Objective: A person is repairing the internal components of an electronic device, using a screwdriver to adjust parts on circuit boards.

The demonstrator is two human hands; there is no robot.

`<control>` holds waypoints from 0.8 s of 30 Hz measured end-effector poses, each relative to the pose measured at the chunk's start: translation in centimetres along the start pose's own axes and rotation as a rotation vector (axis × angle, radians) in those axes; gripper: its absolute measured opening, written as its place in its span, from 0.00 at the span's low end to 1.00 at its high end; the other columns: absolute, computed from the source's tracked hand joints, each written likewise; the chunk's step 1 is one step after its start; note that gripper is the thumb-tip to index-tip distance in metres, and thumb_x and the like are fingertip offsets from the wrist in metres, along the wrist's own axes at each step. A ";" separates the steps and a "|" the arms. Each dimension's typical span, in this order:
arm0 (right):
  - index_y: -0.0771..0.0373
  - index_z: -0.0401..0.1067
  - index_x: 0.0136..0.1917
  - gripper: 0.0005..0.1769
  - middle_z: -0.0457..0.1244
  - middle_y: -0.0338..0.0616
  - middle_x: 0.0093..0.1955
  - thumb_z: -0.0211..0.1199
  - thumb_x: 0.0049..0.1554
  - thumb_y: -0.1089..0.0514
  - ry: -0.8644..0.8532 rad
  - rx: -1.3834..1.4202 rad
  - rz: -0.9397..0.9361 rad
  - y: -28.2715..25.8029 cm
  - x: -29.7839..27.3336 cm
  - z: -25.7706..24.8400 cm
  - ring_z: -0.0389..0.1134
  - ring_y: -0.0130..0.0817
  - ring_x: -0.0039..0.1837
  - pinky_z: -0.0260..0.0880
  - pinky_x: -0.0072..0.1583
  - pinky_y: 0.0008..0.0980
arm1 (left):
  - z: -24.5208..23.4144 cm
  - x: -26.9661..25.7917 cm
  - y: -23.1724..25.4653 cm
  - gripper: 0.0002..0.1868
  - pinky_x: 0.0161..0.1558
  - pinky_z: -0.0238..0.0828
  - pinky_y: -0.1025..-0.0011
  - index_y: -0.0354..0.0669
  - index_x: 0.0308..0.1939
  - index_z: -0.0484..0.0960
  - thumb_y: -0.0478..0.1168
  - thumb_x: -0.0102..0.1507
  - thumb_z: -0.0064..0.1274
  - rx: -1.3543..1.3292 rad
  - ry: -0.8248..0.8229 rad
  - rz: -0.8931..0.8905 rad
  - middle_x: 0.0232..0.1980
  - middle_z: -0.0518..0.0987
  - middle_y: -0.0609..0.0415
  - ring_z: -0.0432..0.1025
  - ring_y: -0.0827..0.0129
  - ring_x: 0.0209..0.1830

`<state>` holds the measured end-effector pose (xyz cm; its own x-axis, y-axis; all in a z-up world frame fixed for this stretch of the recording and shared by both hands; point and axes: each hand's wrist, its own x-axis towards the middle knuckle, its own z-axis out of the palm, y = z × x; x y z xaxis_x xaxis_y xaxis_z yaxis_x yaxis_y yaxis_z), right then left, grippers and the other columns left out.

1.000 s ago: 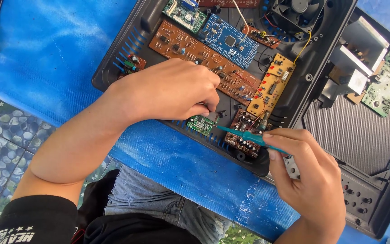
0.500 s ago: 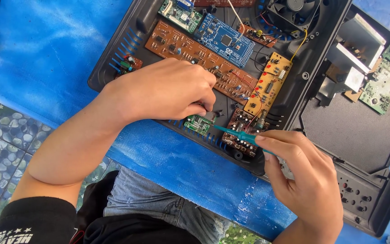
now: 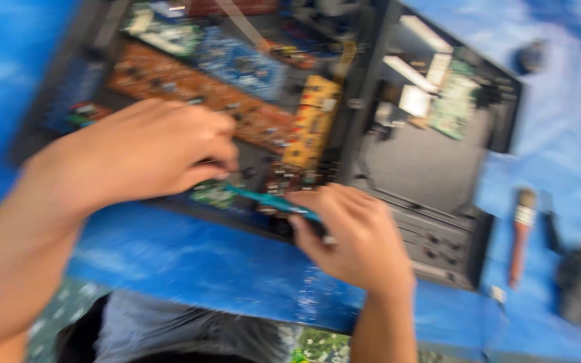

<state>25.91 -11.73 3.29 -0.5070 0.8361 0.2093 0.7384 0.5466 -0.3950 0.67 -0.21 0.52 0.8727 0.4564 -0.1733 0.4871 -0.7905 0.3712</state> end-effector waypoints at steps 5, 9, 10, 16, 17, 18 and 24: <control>0.64 0.70 0.56 0.05 0.59 0.39 0.35 0.58 0.66 0.64 0.051 0.107 -0.075 0.9 -0.6 0.4 0.61 0.33 0.35 0.62 0.38 0.33 | 1.1 1.3 -0.3 0.13 0.43 0.85 0.75 0.85 0.55 0.77 0.62 0.67 0.47 0.249 -0.353 -0.334 0.51 0.75 0.83 0.80 0.82 0.47; 0.64 0.69 0.56 0.08 0.62 0.40 0.38 0.62 0.62 0.68 0.101 0.102 -0.106 1.0 -0.8 0.0 0.64 0.34 0.37 0.63 0.39 0.32 | 2.5 1.1 -1.4 0.14 0.42 0.89 0.73 0.90 0.55 0.76 0.65 0.64 0.48 0.258 -0.302 -0.367 0.49 0.76 0.88 0.81 0.83 0.45; 0.63 0.69 0.55 0.08 0.63 0.41 0.39 0.61 0.62 0.68 0.110 0.102 -0.103 1.0 -0.9 -0.1 0.65 0.35 0.38 0.65 0.40 0.32 | 2.5 1.2 -1.4 0.14 0.43 0.89 0.74 0.91 0.54 0.77 0.65 0.64 0.47 0.257 -0.301 -0.370 0.49 0.76 0.89 0.81 0.84 0.46; 0.62 0.69 0.55 0.10 0.65 0.42 0.41 0.61 0.61 0.69 0.152 0.078 -0.117 1.2 -1.2 -0.4 0.65 0.35 0.39 0.66 0.41 0.32 | 3.4 1.2 -2.1 0.12 0.46 0.88 0.77 0.93 0.51 0.78 0.66 0.63 0.48 0.273 -0.259 -0.356 0.47 0.77 0.94 0.81 0.88 0.47; 0.62 0.70 0.55 0.10 0.67 0.43 0.43 0.61 0.60 0.70 0.163 0.070 -0.120 1.2 -1.3 -0.5 0.67 0.36 0.40 0.68 0.43 0.33 | 3.8 1.2 -2.4 0.11 0.46 0.88 0.79 0.92 0.49 0.80 0.66 0.63 0.50 0.251 -0.216 -0.334 0.45 0.78 0.95 0.81 0.90 0.46; 0.62 0.70 0.55 0.10 0.67 0.43 0.43 0.61 0.60 0.70 0.168 0.066 -0.118 1.2 -1.3 -0.5 0.67 0.36 0.40 0.68 0.43 0.33 | 3.8 1.2 -2.4 0.11 0.46 0.88 0.79 0.92 0.49 0.80 0.66 0.63 0.50 0.256 -0.214 -0.329 0.45 0.78 0.95 0.81 0.90 0.46; 0.60 0.69 0.54 0.12 0.62 0.39 0.42 0.59 0.58 0.71 0.159 0.022 -0.110 1.1 -1.4 -0.2 0.63 0.36 0.40 0.64 0.42 0.34 | 4.2 1.2 -2.6 0.12 0.42 0.83 0.81 1.00 0.47 0.79 0.72 0.61 0.46 0.304 -0.239 -0.382 0.44 0.76 1.00 0.81 0.94 0.40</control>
<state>27.50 -12.33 2.74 -0.5060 0.7691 0.3905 0.6715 0.6354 -0.3813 0.62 0.66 -4.52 0.5976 0.6568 -0.4598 0.7276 -0.6852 -0.0332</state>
